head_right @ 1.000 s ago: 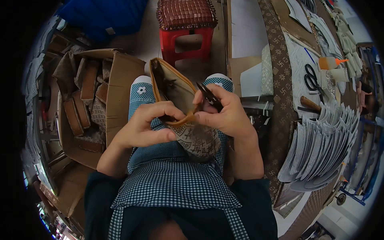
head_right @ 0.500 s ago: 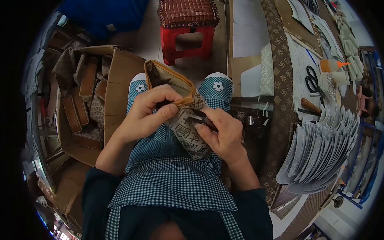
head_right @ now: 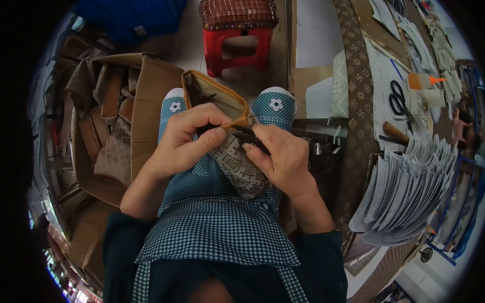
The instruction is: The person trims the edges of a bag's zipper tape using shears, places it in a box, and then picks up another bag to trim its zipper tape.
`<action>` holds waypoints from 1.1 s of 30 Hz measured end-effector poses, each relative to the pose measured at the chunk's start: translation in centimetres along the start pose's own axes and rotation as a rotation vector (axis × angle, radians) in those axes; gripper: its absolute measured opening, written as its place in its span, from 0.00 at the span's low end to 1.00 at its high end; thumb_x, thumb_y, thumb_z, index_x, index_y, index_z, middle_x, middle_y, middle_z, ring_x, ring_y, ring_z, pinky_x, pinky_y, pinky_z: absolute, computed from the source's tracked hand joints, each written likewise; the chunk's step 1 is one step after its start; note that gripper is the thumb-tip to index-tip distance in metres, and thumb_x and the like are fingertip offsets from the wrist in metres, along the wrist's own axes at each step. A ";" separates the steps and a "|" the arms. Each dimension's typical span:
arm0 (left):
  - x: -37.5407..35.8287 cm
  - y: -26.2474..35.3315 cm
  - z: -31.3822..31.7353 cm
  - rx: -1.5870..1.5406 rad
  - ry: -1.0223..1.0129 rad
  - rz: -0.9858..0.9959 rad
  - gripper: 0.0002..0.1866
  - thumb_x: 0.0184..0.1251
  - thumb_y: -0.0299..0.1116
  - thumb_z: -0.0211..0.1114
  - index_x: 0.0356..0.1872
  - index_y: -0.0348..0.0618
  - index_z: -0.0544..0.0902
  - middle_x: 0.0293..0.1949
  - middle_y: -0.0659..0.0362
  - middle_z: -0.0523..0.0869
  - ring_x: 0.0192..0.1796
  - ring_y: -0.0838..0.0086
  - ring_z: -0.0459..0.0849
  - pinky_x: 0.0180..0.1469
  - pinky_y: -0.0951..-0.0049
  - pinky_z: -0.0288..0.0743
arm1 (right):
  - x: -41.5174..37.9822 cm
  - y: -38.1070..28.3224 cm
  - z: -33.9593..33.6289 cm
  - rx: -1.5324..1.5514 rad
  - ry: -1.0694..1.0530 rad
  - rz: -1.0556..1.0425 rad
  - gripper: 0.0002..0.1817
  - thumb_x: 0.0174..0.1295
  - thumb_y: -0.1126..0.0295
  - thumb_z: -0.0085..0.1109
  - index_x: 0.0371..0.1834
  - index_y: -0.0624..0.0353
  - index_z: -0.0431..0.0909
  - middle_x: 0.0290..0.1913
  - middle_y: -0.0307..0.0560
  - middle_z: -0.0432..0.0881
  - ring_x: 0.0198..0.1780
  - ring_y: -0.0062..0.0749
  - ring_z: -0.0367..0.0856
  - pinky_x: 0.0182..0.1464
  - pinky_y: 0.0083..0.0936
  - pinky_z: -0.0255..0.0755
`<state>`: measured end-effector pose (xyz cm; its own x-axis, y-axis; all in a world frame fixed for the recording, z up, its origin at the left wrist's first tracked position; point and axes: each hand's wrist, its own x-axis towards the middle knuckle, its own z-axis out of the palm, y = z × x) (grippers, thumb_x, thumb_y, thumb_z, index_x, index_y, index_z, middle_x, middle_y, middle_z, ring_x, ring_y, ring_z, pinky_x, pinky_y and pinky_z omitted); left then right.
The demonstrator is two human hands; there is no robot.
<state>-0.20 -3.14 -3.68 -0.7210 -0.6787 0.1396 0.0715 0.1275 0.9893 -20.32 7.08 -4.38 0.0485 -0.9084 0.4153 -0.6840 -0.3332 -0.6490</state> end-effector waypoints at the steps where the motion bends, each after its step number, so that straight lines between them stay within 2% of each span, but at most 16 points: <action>1: 0.0 0.0 0.0 0.000 0.002 -0.002 0.11 0.71 0.34 0.65 0.43 0.34 0.84 0.34 0.62 0.81 0.35 0.80 0.78 0.36 0.79 0.71 | 0.0 0.0 0.1 0.003 0.005 -0.002 0.14 0.60 0.68 0.69 0.45 0.63 0.80 0.34 0.49 0.84 0.30 0.40 0.84 0.31 0.29 0.77; 7: 0.1 -0.3 0.1 0.001 0.011 0.009 0.11 0.70 0.33 0.65 0.43 0.34 0.84 0.34 0.62 0.81 0.35 0.81 0.78 0.37 0.79 0.71 | 0.2 -0.3 -0.1 0.048 -0.015 0.048 0.12 0.61 0.69 0.68 0.43 0.65 0.80 0.35 0.49 0.84 0.31 0.41 0.85 0.32 0.28 0.78; 10: 0.1 -0.3 0.1 0.019 0.008 0.004 0.11 0.70 0.33 0.65 0.43 0.34 0.84 0.34 0.62 0.81 0.35 0.81 0.78 0.37 0.79 0.71 | 0.1 -0.2 -0.1 0.064 -0.037 0.066 0.13 0.64 0.69 0.65 0.46 0.65 0.79 0.35 0.50 0.84 0.30 0.37 0.83 0.33 0.26 0.75; 13: 0.0 -0.3 0.1 0.014 0.021 -0.007 0.11 0.70 0.32 0.65 0.43 0.33 0.84 0.35 0.62 0.81 0.35 0.81 0.78 0.37 0.79 0.71 | 0.2 -0.1 0.1 0.037 0.000 0.039 0.12 0.60 0.70 0.68 0.43 0.64 0.80 0.34 0.50 0.84 0.30 0.41 0.85 0.31 0.28 0.78; 16: -0.1 -0.3 0.2 0.006 0.026 -0.022 0.10 0.70 0.31 0.65 0.43 0.33 0.84 0.35 0.62 0.80 0.35 0.82 0.77 0.36 0.80 0.70 | 0.1 0.2 0.1 -0.039 0.004 0.003 0.13 0.60 0.72 0.68 0.45 0.64 0.79 0.34 0.50 0.84 0.30 0.41 0.84 0.31 0.29 0.78; 19: 0.0 -0.3 0.3 -0.037 0.012 -0.055 0.10 0.71 0.31 0.64 0.43 0.33 0.84 0.35 0.64 0.80 0.35 0.83 0.76 0.35 0.82 0.70 | -0.3 0.6 0.5 -0.041 0.050 -0.055 0.14 0.60 0.72 0.68 0.47 0.64 0.79 0.34 0.49 0.83 0.29 0.38 0.83 0.31 0.28 0.77; 20: 0.0 -0.3 0.3 -0.058 0.006 -0.070 0.10 0.72 0.31 0.63 0.43 0.33 0.84 0.35 0.64 0.80 0.34 0.84 0.76 0.35 0.82 0.70 | -0.4 0.5 0.5 0.004 0.074 -0.010 0.14 0.61 0.71 0.67 0.47 0.65 0.79 0.34 0.48 0.83 0.29 0.37 0.83 0.32 0.28 0.77; 23: -0.1 -0.8 -0.2 -0.353 -0.056 -0.273 0.10 0.74 0.33 0.63 0.44 0.34 0.83 0.36 0.66 0.81 0.35 0.85 0.77 0.36 0.83 0.71 | -1.0 0.1 0.4 0.107 0.113 0.097 0.15 0.63 0.69 0.67 0.49 0.65 0.78 0.34 0.48 0.84 0.29 0.34 0.83 0.32 0.26 0.76; 26: -0.1 -1.6 0.0 -0.453 -0.040 -0.275 0.11 0.74 0.34 0.63 0.47 0.36 0.84 0.37 0.65 0.86 0.38 0.85 0.81 0.41 0.82 0.76 | -1.3 0.7 -0.3 0.131 0.086 0.130 0.15 0.64 0.68 0.66 0.49 0.66 0.78 0.35 0.48 0.84 0.29 0.32 0.83 0.32 0.24 0.76; 29: 0.0 -1.9 0.2 -0.577 -0.008 -0.286 0.11 0.73 0.33 0.64 0.47 0.35 0.82 0.40 0.63 0.86 0.38 0.83 0.82 0.42 0.82 0.76 | -1.4 1.2 -1.3 0.163 0.031 0.137 0.15 0.64 0.68 0.66 0.49 0.66 0.79 0.34 0.47 0.83 0.29 0.32 0.82 0.32 0.23 0.75; 33: -0.1 -3.1 -0.5 -0.791 -0.018 -0.292 0.12 0.73 0.32 0.63 0.51 0.36 0.82 0.45 0.60 0.87 0.44 0.79 0.85 0.48 0.78 0.79 | -1.2 1.1 -1.4 0.254 -0.023 0.139 0.14 0.63 0.69 0.66 0.47 0.66 0.79 0.32 0.47 0.82 0.27 0.31 0.81 0.31 0.23 0.74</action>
<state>0.01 -3.85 -6.71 -0.7957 -0.5935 -0.1209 0.3375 -0.6002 0.7251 -22.20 8.19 -4.73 -0.0149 -0.9543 0.2984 -0.4811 -0.2548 -0.8388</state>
